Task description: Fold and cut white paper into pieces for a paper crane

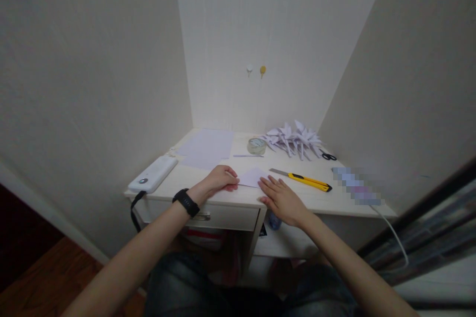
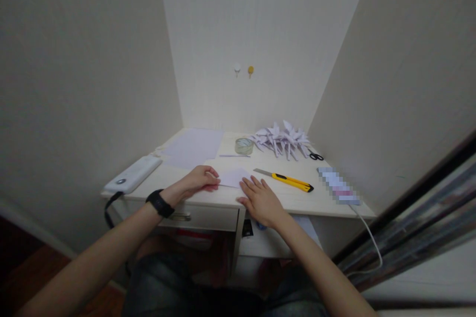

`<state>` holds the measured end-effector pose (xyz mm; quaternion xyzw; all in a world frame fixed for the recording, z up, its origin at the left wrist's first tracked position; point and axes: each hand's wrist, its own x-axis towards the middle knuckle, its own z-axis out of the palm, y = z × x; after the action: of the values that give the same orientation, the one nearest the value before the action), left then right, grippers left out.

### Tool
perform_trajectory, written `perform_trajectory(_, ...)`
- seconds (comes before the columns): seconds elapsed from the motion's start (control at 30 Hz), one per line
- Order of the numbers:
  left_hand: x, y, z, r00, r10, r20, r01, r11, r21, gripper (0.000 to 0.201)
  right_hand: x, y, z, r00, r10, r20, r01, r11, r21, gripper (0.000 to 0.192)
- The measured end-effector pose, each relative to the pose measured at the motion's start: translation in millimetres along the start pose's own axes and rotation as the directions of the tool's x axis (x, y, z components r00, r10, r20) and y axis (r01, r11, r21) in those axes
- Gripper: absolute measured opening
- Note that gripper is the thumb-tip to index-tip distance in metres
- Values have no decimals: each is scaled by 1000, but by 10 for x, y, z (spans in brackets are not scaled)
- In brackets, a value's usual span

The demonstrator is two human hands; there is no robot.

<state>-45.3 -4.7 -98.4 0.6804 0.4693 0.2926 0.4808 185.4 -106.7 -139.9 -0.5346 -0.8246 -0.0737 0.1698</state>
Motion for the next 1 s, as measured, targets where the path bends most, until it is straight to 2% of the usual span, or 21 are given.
perform_trajectory(0.03,-22,10,1,994,95,-61,-80,974,210,15,1,1,10,999,8,35,-8,1000,-3,57)
perform_trajectory(0.07,-49,20,17,969,226,-98,-166,893,418,17,4,1,14,998,12,59,-12,1000,-10,58)
perform_trajectory(0.1,-78,29,49,925,370,-88,-252,768,588,21,8,-3,13,997,12,75,-10,1000,-20,60)
perform_trajectory(0.13,-108,33,99,868,496,-28,-336,627,702,27,13,-10,10,996,9,87,-6,1000,-29,61)
perform_trajectory(0.17,-136,31,164,816,570,97,-439,500,747,32,20,-20,6,995,4,97,-1,999,-38,63)
perform_trajectory(0.2,-161,21,239,767,598,231,-536,399,744,38,26,-30,4,995,0,103,5,999,-47,64)
perform_trajectory(0.23,-181,2,316,736,583,343,-600,328,730,44,30,-40,6,994,-3,106,9,998,-56,66)
perform_trajectory(0.27,-195,-23,389,734,547,403,-619,295,728,49,31,-46,10,994,-7,105,13,998,-63,67)
perform_trajectory(0.37,-203,-116,517,760,457,461,-611,264,746,60,-1,-26,25,996,-26,87,32,998,-63,67)
perform_trajectory(0.43,-195,-158,505,767,436,471,-605,250,756,62,-60,27,23,996,-46,80,51,997,-57,64)
perform_trajectory(0.7,-226,-225,158,810,364,459,-563,265,783,65,-430,359,-77,997,-50,53,55,994,-91,59)
perform_trajectory(1.0,-312,-382,-125,838,365,404,-516,292,806,66,-726,571,-90,999,-40,-35,36,993,-111,61)
